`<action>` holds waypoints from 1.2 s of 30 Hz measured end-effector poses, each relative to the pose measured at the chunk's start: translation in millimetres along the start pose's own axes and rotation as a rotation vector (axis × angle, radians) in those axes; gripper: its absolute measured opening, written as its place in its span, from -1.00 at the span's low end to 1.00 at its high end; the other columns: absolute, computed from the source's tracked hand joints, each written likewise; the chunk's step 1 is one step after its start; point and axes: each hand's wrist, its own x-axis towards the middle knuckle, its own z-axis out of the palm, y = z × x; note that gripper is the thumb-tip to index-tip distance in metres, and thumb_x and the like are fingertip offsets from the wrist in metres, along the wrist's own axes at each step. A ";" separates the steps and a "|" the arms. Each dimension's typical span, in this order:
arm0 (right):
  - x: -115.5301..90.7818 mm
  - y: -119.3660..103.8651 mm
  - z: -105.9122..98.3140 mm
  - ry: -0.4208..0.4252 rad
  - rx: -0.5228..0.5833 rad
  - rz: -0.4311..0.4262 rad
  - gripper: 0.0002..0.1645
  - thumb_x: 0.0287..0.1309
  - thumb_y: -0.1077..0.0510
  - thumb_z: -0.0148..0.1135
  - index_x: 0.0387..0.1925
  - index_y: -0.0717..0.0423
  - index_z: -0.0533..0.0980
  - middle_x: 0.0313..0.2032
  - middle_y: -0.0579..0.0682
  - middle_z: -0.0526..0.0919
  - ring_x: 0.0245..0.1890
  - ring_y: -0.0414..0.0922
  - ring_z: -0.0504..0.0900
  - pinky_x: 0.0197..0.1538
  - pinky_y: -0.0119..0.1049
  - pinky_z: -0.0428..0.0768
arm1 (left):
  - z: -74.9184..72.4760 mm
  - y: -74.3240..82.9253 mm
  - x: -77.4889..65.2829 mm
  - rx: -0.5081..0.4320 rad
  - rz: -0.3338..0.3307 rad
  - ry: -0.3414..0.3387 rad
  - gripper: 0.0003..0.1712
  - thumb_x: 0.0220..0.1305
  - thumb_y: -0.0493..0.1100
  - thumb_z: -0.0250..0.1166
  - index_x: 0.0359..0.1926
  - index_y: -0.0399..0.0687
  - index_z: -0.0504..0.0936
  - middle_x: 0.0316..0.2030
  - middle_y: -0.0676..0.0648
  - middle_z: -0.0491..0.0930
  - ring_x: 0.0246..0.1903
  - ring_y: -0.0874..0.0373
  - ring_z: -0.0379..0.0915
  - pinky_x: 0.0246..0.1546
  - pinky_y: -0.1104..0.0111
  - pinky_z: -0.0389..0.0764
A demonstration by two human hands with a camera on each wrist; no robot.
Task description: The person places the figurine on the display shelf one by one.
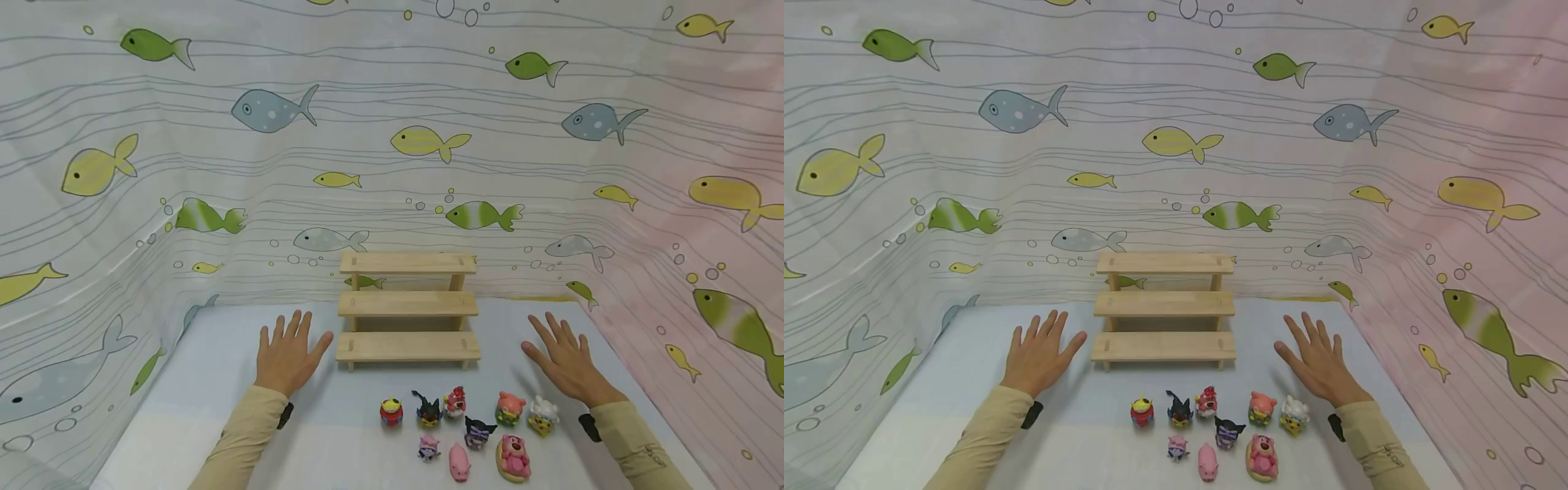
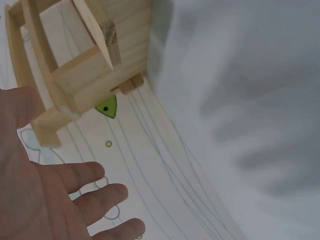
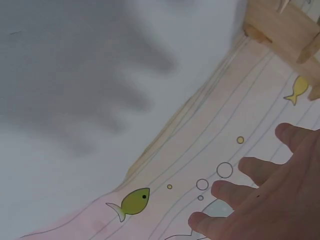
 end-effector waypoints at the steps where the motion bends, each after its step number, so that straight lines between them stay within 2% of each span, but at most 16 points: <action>1: -0.2 -0.1 0.2 0.000 -0.001 0.000 -0.10 0.49 -0.30 -0.06 0.61 0.04 -0.01 0.55 0.40 -0.13 0.47 0.54 -0.20 0.27 0.61 -0.28 | -0.1 -0.2 0.2 0.000 0.000 -0.001 -0.01 0.48 0.47 -0.18 0.50 -0.24 0.27 0.46 -0.35 0.24 0.45 -0.44 0.00 0.38 -0.35 -0.13; 10: -2.4 -1.8 -5.3 0.009 -0.004 -0.003 -0.10 0.50 -0.29 -0.06 0.62 0.03 -0.03 0.54 0.41 -0.11 0.47 0.54 -0.17 0.28 0.61 -0.29 | 0.5 -2.2 4.9 -0.026 0.026 0.038 -0.08 0.51 0.41 -0.12 0.47 -0.26 0.33 0.43 -0.34 0.29 0.43 -0.41 0.09 0.36 -0.33 0.02; 16: -7.1 0.3 -4.9 0.031 0.015 -0.013 -0.12 0.50 -0.26 -0.04 0.61 0.05 0.00 0.54 0.41 -0.07 0.47 0.52 -0.15 0.30 0.58 -0.26 | -1.5 -2.3 15.5 -0.081 0.076 0.075 -0.16 0.54 0.34 -0.07 0.45 -0.26 0.36 0.40 -0.33 0.34 0.39 -0.37 0.20 0.32 -0.28 0.19; 24: -15.3 6.9 -5.8 0.051 0.040 -0.014 -0.12 0.50 -0.24 0.00 0.61 0.05 0.00 0.53 0.41 -0.04 0.47 0.52 -0.13 0.32 0.56 -0.27 | -7.2 -6.5 45.6 -0.273 0.145 0.134 -0.26 0.54 0.23 0.06 0.45 -0.21 0.36 0.38 -0.30 0.39 0.34 -0.31 0.31 0.28 -0.23 0.32; 32: -32.4 13.1 -13.2 0.066 0.091 -0.015 -0.15 0.51 -0.17 0.02 0.61 0.06 0.00 0.52 0.43 0.01 0.44 0.55 -0.06 0.34 0.52 -0.15 | -17.4 -8.8 88.9 -0.249 0.253 0.206 -0.32 0.50 0.21 0.14 0.41 -0.12 0.45 0.37 -0.22 0.42 0.34 -0.22 0.33 0.31 -0.16 0.32; 36: -42.9 14.1 -15.3 0.075 0.120 -0.007 -0.15 0.50 -0.16 0.05 0.61 0.01 0.02 0.52 0.37 0.04 0.44 0.51 0.00 0.28 0.55 -0.01 | -19.3 -4.4 104.9 -0.235 0.284 0.205 -0.34 0.49 0.20 0.17 0.39 -0.12 0.48 0.36 -0.20 0.44 0.32 -0.22 0.35 0.30 -0.15 0.33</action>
